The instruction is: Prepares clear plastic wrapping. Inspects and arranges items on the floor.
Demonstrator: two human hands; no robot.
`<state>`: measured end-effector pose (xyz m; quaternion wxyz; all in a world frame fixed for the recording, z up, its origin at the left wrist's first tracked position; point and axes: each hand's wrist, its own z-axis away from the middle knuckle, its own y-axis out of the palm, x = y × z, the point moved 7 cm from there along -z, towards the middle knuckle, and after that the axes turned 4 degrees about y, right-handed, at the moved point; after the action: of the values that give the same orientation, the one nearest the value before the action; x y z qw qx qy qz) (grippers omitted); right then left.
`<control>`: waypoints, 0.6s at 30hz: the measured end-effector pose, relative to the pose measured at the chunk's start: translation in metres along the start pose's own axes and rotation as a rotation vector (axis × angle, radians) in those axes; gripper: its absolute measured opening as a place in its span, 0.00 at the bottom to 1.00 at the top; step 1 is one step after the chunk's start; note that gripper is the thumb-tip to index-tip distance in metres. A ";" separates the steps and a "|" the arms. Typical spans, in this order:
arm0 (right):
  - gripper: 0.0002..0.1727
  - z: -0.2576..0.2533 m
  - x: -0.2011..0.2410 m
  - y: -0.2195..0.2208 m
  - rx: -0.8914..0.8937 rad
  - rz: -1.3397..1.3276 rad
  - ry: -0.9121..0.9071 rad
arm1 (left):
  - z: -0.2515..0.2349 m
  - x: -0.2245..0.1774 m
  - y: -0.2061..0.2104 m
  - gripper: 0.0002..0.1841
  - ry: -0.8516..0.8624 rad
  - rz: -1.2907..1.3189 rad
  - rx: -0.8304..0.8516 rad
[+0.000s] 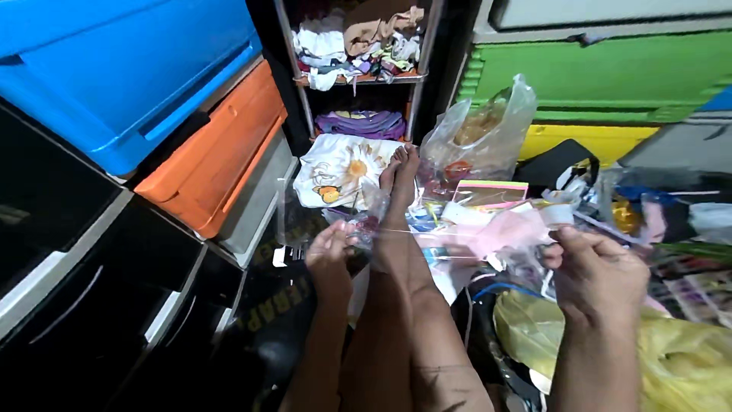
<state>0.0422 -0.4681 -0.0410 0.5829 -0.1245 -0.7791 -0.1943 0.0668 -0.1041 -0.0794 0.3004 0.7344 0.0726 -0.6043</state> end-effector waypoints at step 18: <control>0.10 0.024 -0.031 -0.031 0.017 0.119 0.234 | 0.003 -0.001 -0.042 0.13 -0.114 -0.014 0.154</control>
<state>0.0179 -0.4839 -0.0809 0.6815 -0.1419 -0.6985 -0.1660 0.0438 -0.0715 -0.0939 0.2426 0.7191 0.0138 -0.6510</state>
